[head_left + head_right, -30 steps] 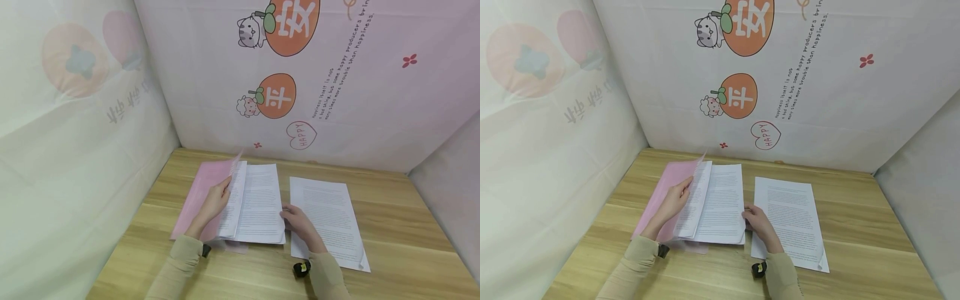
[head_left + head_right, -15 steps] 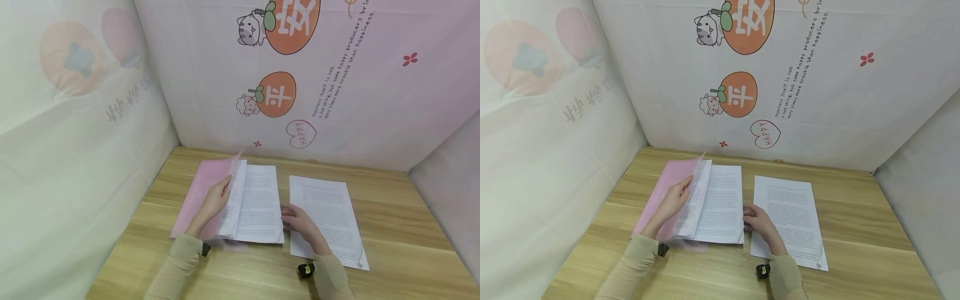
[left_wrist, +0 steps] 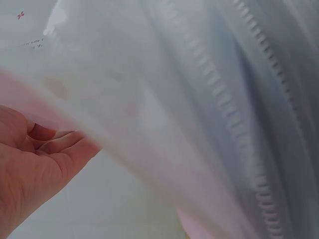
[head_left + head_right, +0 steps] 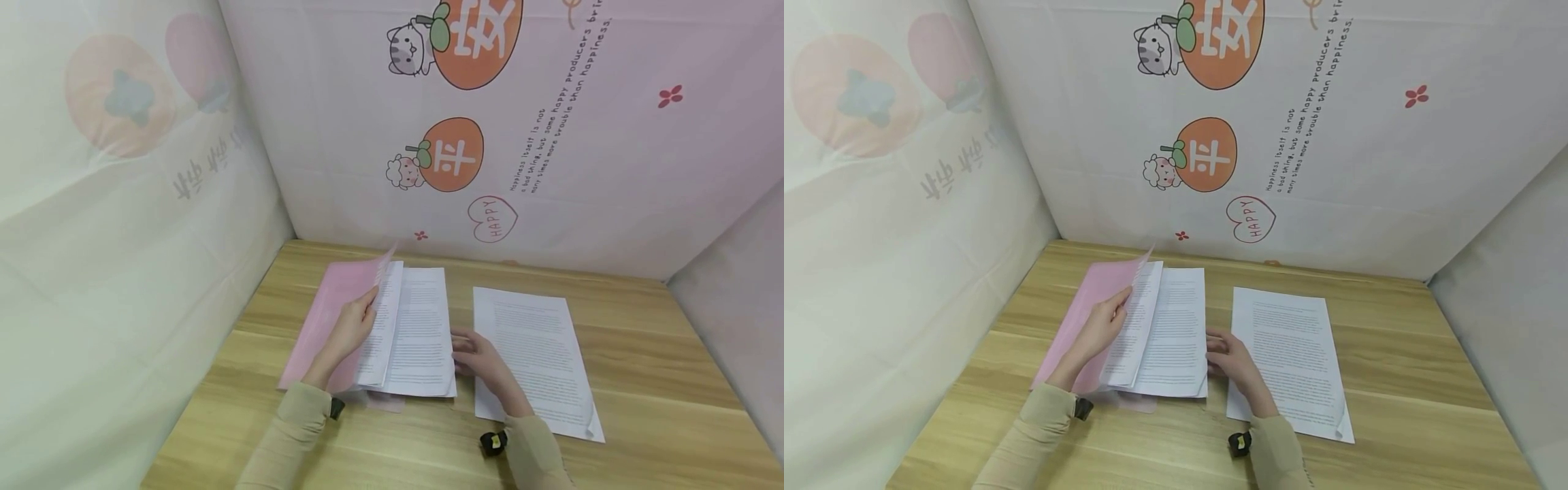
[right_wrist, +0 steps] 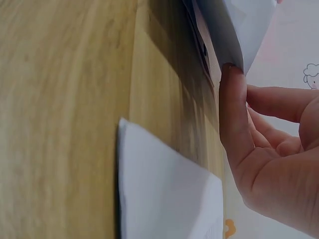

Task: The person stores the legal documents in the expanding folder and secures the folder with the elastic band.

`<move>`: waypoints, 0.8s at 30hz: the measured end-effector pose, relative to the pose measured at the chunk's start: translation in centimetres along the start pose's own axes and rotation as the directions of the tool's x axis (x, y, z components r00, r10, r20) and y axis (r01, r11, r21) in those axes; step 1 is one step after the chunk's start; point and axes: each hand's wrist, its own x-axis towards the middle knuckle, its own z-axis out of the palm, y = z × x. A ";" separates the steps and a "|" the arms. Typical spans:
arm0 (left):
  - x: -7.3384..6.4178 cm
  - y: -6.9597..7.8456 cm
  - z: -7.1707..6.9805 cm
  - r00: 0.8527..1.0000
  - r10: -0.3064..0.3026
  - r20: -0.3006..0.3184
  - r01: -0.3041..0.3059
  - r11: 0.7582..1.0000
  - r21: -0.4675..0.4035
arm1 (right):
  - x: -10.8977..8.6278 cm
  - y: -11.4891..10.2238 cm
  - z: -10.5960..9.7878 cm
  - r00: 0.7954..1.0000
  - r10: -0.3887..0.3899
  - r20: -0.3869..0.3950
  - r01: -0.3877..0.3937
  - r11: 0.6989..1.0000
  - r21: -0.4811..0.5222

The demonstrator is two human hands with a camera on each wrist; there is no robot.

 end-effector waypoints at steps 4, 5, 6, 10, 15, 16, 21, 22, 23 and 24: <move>0.0 0.1 0.0 1.000 0.006 -0.005 -0.006 1.000 0.001 | 0.0 -0.3 0.5 1.000 -0.013 0.009 0.013 1.000 0.000; 0.0 0.1 0.0 1.000 0.005 -0.004 -0.005 1.000 0.000 | 0.0 -0.4 0.7 1.000 -0.015 0.010 0.015 1.000 -0.001; 0.0 0.1 0.0 1.000 0.004 -0.002 -0.004 1.000 -0.004 | 0.0 -0.5 0.8 1.000 -0.019 0.013 0.019 1.000 -0.004; 0.1 0.1 0.0 1.000 0.004 0.001 -0.004 1.000 -0.005 | 0.0 -0.7 1.2 1.000 -0.022 0.017 0.022 1.000 0.010; 0.0 0.2 0.0 1.000 0.022 -0.016 -0.022 1.000 -0.001 | 0.1 -0.8 1.8 0.999 -0.038 0.024 0.038 0.999 0.018; 0.0 0.2 0.0 1.000 0.021 -0.018 -0.021 1.000 0.000 | 0.2 -0.8 1.9 0.999 -0.039 0.024 0.039 0.999 0.019; -0.1 0.1 0.0 1.000 0.005 -0.008 -0.005 1.000 -0.004 | 0.6 -0.6 2.4 0.997 -0.058 0.047 0.057 0.998 0.021; -0.1 0.1 0.0 1.000 0.002 -0.008 -0.002 1.000 -0.007 | 0.7 -0.5 2.4 0.997 -0.055 0.044 0.054 0.998 0.028; -0.1 0.1 0.0 1.000 0.002 -0.007 -0.002 1.000 -0.009 | 0.7 -0.5 2.5 0.997 -0.058 0.048 0.057 0.998 0.029; -0.1 0.1 0.0 1.000 0.002 -0.005 -0.002 1.000 -0.012 | 0.8 -0.5 2.6 0.997 -0.062 0.049 0.060 0.998 0.030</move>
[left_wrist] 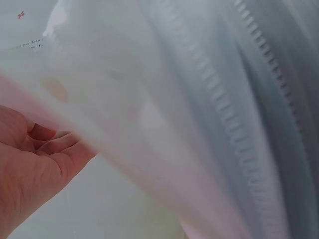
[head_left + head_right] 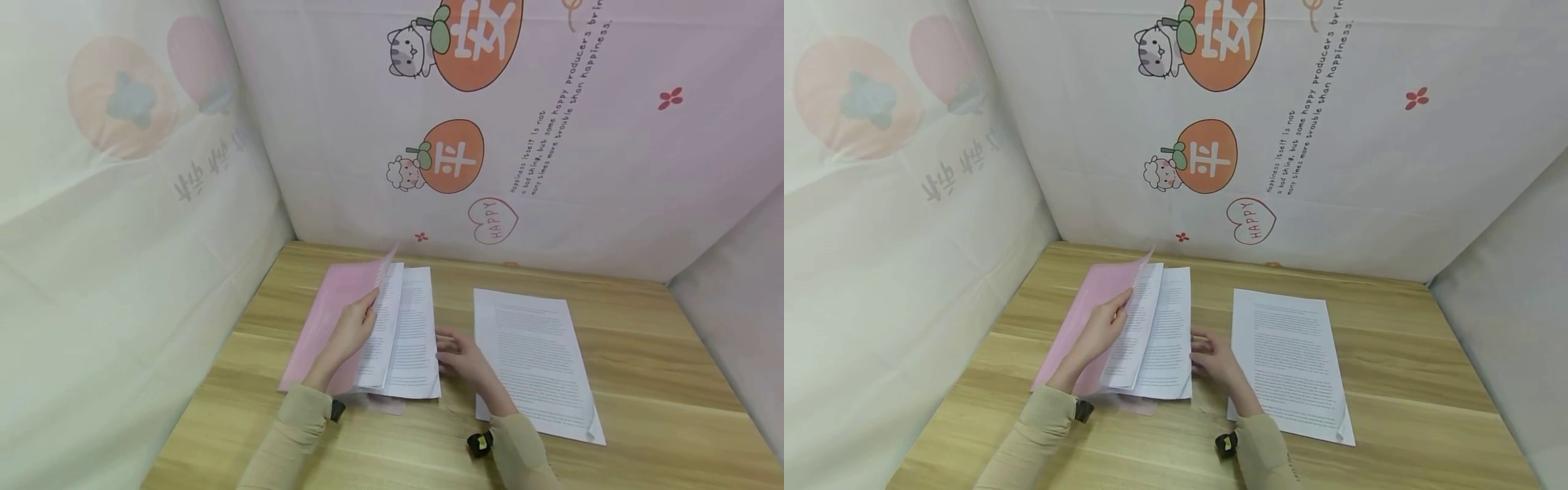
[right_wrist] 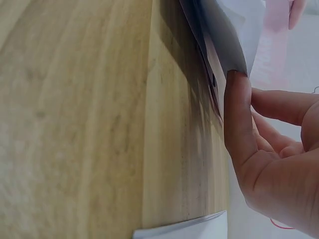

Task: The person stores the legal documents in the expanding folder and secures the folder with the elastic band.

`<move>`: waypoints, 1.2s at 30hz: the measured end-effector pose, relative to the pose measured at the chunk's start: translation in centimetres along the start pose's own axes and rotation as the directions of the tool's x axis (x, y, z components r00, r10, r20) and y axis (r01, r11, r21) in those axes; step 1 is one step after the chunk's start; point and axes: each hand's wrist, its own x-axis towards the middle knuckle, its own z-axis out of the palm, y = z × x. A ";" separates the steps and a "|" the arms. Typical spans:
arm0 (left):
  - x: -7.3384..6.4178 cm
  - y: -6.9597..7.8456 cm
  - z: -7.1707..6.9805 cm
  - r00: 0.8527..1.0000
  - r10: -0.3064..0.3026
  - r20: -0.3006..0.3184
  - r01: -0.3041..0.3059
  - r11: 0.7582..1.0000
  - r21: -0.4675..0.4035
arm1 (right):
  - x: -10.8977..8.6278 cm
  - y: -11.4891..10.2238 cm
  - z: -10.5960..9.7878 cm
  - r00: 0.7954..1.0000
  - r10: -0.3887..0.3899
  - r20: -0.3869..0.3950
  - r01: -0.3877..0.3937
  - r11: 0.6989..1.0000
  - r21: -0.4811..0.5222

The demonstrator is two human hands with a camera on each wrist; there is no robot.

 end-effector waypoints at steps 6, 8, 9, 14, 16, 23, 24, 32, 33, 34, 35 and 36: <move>0.0 -0.1 0.1 1.000 -0.005 0.003 0.005 1.000 0.004 | 0.0 -0.1 0.2 1.000 -0.022 0.014 0.022 1.000 -0.009; 0.0 -0.2 0.2 1.000 -0.002 -0.003 0.002 1.000 0.008 | 0.1 -0.1 0.3 1.000 -0.022 0.016 0.022 1.000 -0.008; 0.0 -0.2 0.2 1.000 -0.002 -0.002 0.002 1.000 0.010 | 0.1 -0.1 0.5 1.000 -0.022 0.014 0.022 1.000 -0.004; 0.0 -0.2 0.2 1.000 -0.003 0.001 0.003 1.000 0.013 | 0.2 -0.3 1.0 1.000 -0.002 0.003 0.002 1.000 -0.005; 0.0 -0.1 0.2 1.000 -0.003 0.003 0.003 1.000 0.010 | 0.3 -0.3 1.2 1.000 -0.007 0.006 0.007 1.000 -0.016; 0.1 0.0 0.1 1.000 -0.004 0.003 0.004 1.000 0.010 | 0.8 -0.1 1.7 1.000 -0.019 0.013 0.019 1.000 0.008; 0.1 0.0 0.0 1.000 -0.004 0.004 0.004 1.000 0.011 | 0.8 -0.1 1.8 1.000 -0.019 0.013 0.019 1.000 0.011; 0.1 -0.1 0.1 1.000 -0.001 0.004 0.001 1.000 0.020 | 1.0 -0.2 2.2 0.999 -0.035 0.040 0.034 0.999 0.025; 0.1 0.0 0.1 1.000 -0.004 0.003 0.004 1.000 0.020 | 1.0 -0.2 2.3 0.998 -0.037 0.044 0.036 0.999 0.029; 0.2 0.0 0.1 1.000 -0.003 0.003 0.003 1.000 0.022 | 1.0 -0.3 2.3 0.998 -0.035 0.046 0.034 0.999 0.032; 0.2 -0.1 0.1 1.000 -0.002 0.002 0.002 1.000 0.024 | 1.0 -0.3 2.4 0.998 -0.036 0.049 0.034 0.999 0.033; 0.2 -0.1 0.2 1.000 0.002 -0.002 -0.002 1.000 0.029 | 1.1 -0.3 2.5 0.998 -0.035 0.047 0.034 0.999 0.034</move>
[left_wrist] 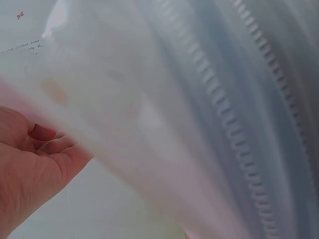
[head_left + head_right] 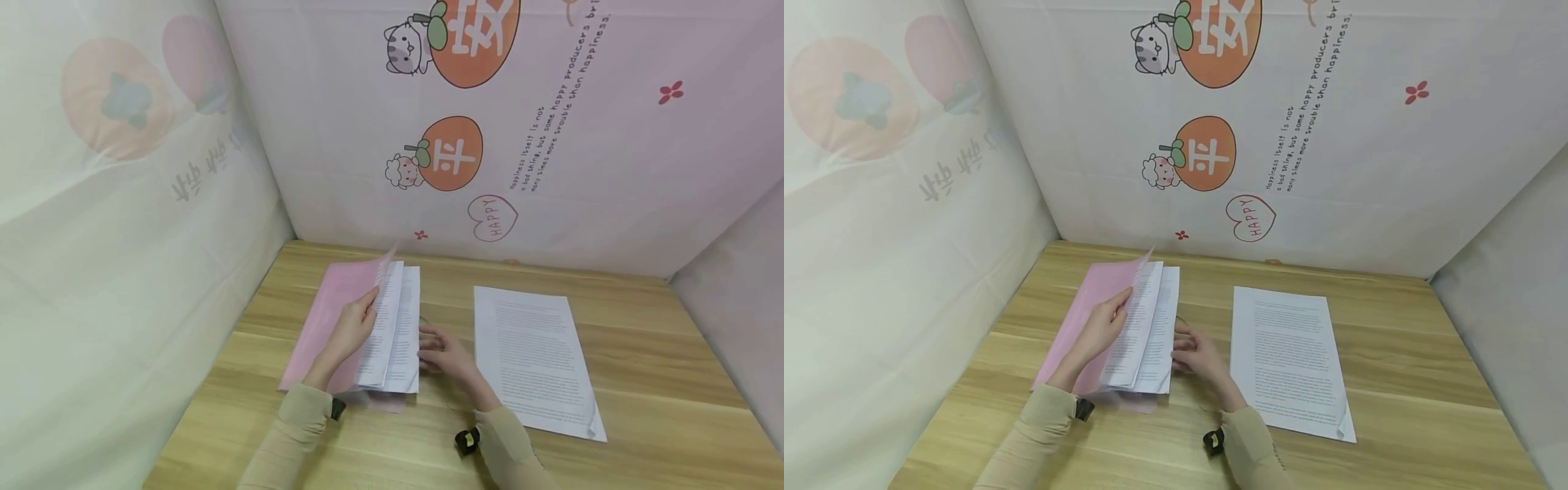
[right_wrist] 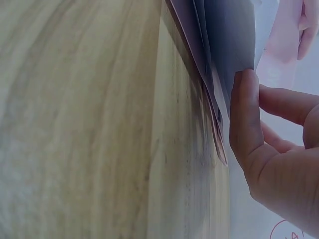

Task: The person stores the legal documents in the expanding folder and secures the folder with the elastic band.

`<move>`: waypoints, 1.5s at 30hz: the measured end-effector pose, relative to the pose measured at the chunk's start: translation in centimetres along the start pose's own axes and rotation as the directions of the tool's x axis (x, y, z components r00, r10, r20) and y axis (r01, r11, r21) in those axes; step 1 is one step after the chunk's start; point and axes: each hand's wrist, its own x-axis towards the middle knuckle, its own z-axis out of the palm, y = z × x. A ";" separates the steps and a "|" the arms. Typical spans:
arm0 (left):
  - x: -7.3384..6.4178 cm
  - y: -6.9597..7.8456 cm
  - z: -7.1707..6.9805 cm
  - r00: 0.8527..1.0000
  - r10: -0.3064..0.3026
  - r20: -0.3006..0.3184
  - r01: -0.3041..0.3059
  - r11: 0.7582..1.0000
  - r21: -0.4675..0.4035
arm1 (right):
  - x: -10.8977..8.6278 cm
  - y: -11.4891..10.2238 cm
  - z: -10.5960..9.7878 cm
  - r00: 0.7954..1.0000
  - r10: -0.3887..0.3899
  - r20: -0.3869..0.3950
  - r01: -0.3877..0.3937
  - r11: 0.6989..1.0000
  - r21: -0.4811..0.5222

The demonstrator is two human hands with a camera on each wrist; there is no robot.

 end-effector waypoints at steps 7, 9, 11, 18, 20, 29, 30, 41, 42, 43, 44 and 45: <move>0.0 0.1 0.0 1.000 -0.007 0.008 0.007 1.000 -0.016 | 0.2 -0.2 0.6 1.000 0.003 0.001 -0.003 1.000 0.009; -0.1 0.1 -0.1 1.000 -0.014 0.016 0.015 0.999 -0.031 | 0.3 -0.1 0.7 1.000 0.011 -0.004 -0.011 1.000 0.017; -0.1 0.2 -0.1 0.999 -0.024 0.028 0.025 0.999 -0.047 | 0.3 -0.1 0.9 1.000 0.016 -0.003 -0.016 1.000 0.025; -0.2 0.3 -0.1 0.999 -0.019 0.029 0.021 0.998 -0.053 | 0.6 -0.1 1.5 1.000 0.023 0.007 -0.023 0.998 0.050; -0.2 0.3 -0.2 1.000 -0.015 0.023 0.016 0.999 -0.050 | 0.7 -0.2 1.7 1.000 0.020 0.005 -0.020 0.998 0.058; -0.4 0.3 -0.1 1.000 0.003 0.003 -0.003 0.999 -0.046 | 0.8 -0.3 2.6 1.000 0.007 -0.015 -0.006 0.996 0.092; -0.4 0.3 -0.2 1.000 0.003 0.001 -0.003 0.999 -0.047 | 0.9 -0.3 2.7 1.000 0.006 -0.016 -0.004 0.995 0.096; -0.3 0.1 0.0 1.000 -0.002 -0.007 0.002 0.999 -0.038 | 1.5 0.0 3.3 1.000 0.007 -0.003 -0.006 0.994 0.108; -0.3 0.1 0.0 1.000 -0.001 -0.006 0.001 0.999 -0.040 | 1.6 0.0 3.3 1.000 0.007 0.000 -0.007 0.994 0.106; -0.3 0.2 0.0 1.000 -0.002 -0.007 0.002 0.999 -0.038 | 1.6 0.0 3.4 1.000 0.003 0.006 -0.004 0.995 0.104; -0.3 0.2 0.0 1.000 -0.003 -0.003 0.003 0.999 -0.042 | 1.7 0.0 3.4 1.000 0.003 0.008 -0.004 0.995 0.102; -0.2 0.1 -0.1 1.000 -0.001 -0.002 0.001 0.999 -0.042 | 1.7 0.0 3.4 1.000 -0.001 0.011 0.000 0.995 0.097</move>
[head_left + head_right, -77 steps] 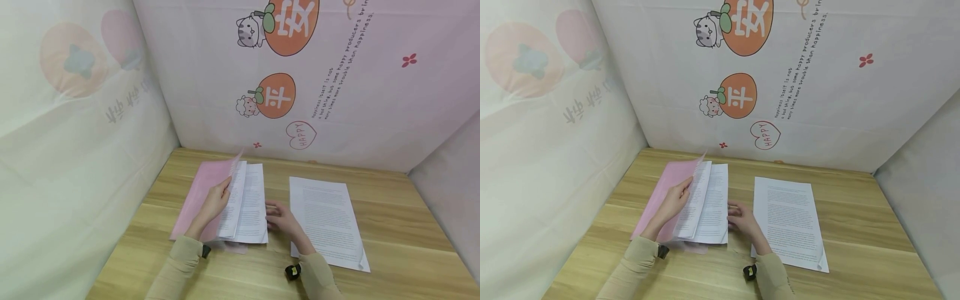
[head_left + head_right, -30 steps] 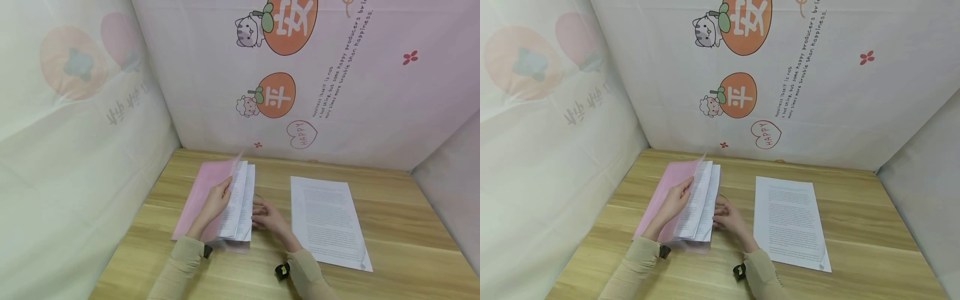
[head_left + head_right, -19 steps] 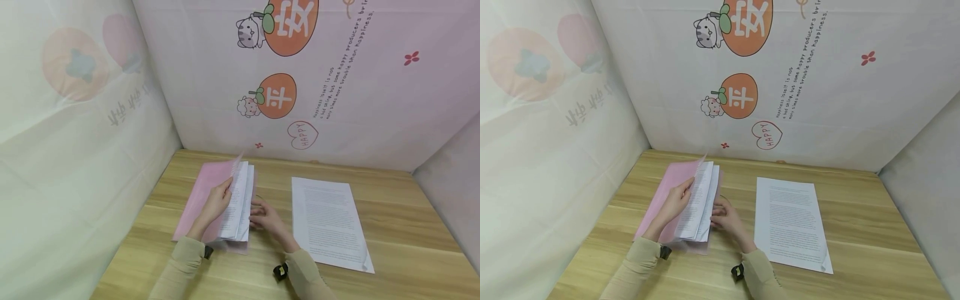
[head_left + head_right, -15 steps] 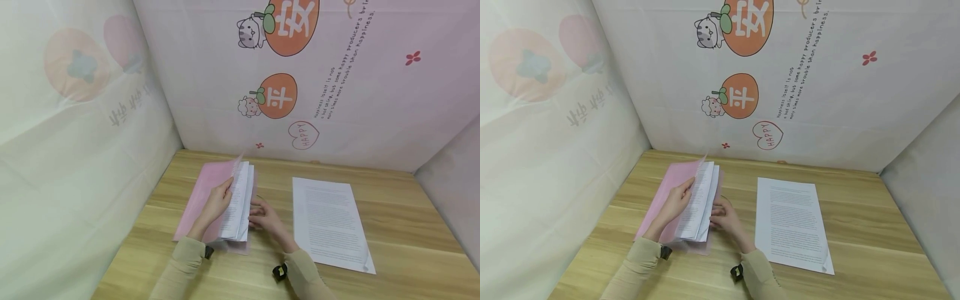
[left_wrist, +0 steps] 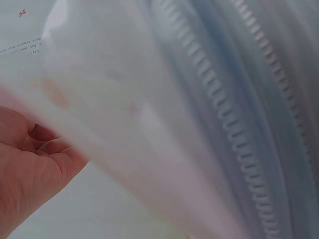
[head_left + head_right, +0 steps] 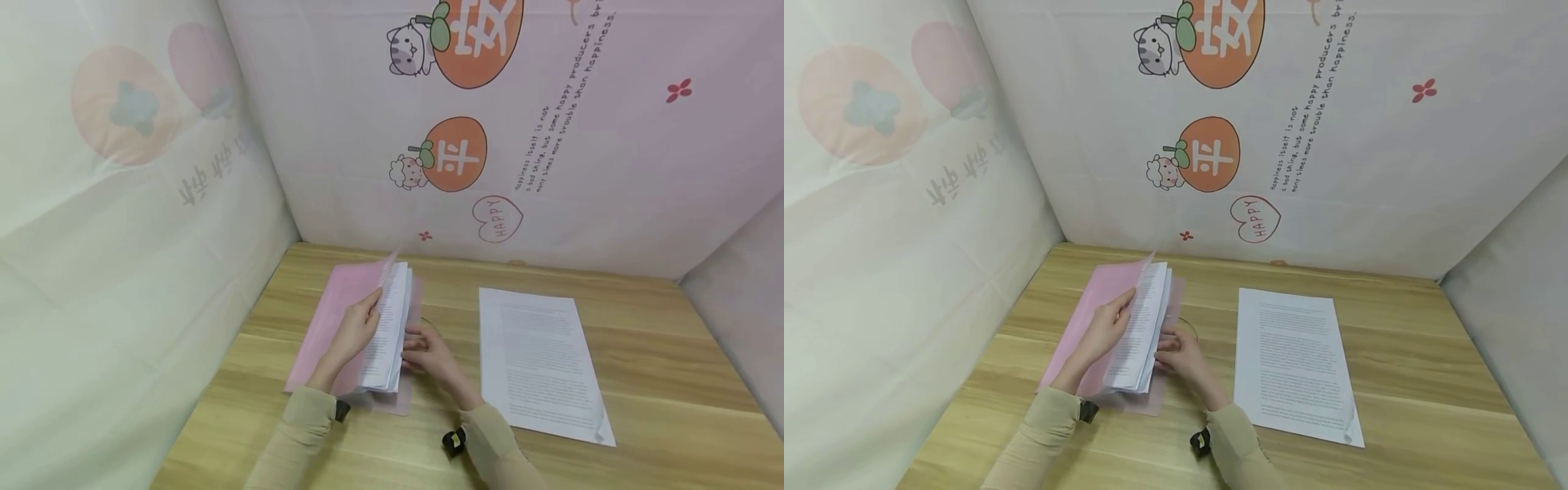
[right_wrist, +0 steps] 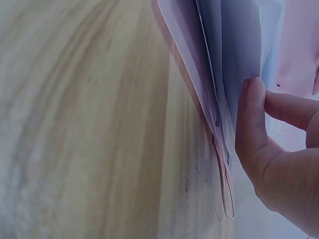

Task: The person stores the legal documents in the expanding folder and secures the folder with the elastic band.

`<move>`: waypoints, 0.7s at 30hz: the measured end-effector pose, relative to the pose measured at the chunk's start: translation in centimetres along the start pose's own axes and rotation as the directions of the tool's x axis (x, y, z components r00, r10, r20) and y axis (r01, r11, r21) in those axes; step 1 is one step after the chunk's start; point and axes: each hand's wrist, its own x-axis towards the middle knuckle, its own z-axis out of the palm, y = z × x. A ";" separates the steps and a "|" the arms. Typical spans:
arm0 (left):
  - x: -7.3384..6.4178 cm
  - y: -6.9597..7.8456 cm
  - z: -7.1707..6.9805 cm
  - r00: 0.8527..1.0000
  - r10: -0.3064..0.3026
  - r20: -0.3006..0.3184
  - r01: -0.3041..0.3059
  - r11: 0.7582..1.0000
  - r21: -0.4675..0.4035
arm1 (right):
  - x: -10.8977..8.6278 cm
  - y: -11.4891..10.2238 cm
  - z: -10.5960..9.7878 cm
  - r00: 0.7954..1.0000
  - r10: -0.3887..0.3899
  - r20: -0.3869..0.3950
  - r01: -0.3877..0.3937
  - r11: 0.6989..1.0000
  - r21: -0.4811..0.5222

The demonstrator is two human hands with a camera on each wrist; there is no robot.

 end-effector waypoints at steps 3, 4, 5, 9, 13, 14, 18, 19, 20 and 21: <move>0.0 0.0 0.0 1.000 0.002 -0.001 -0.002 1.000 0.006 | 0.0 -0.1 0.0 1.000 -0.010 0.009 0.010 1.000 -0.018; 0.0 0.0 0.0 1.000 0.004 -0.003 -0.004 1.000 0.009 | 0.1 -0.1 0.1 1.000 -0.013 0.009 0.013 1.000 -0.021; 0.1 -0.1 0.0 1.000 0.004 -0.004 -0.004 1.000 0.012 | 0.1 -0.1 0.1 1.000 -0.012 0.007 0.012 1.000 -0.022; 0.1 0.0 -0.1 1.000 -0.003 -0.001 0.003 1.000 0.020 | 0.3 -0.3 0.3 1.000 0.001 -0.003 -0.001 1.000 -0.011; 0.1 0.1 -0.1 1.000 -0.009 0.004 0.009 1.000 0.026 | 0.2 -0.4 0.5 1.000 -0.005 0.006 0.005 1.000 0.002; 0.1 0.1 -0.1 1.000 -0.006 0.002 0.006 1.000 0.027 | 0.2 -0.5 0.5 1.000 -0.008 0.010 0.008 1.000 0.005; 0.0 0.2 -0.1 1.000 0.002 0.000 -0.002 1.000 0.029 | 0.3 -0.5 0.6 1.000 -0.013 0.024 0.012 1.000 0.017; 0.0 0.2 -0.1 1.000 0.001 0.000 -0.001 1.000 0.025 | 0.3 -0.5 0.6 1.000 -0.013 0.025 0.013 1.000 0.015; 0.0 0.2 -0.1 1.000 -0.004 0.001 0.003 1.000 0.024 | 0.2 -0.4 0.6 1.000 -0.015 0.025 0.015 1.000 0.011; -0.1 0.2 -0.1 1.000 -0.010 0.003 0.010 1.000 0.023 | 0.2 -0.4 0.6 1.000 -0.015 0.023 0.014 1.000 0.009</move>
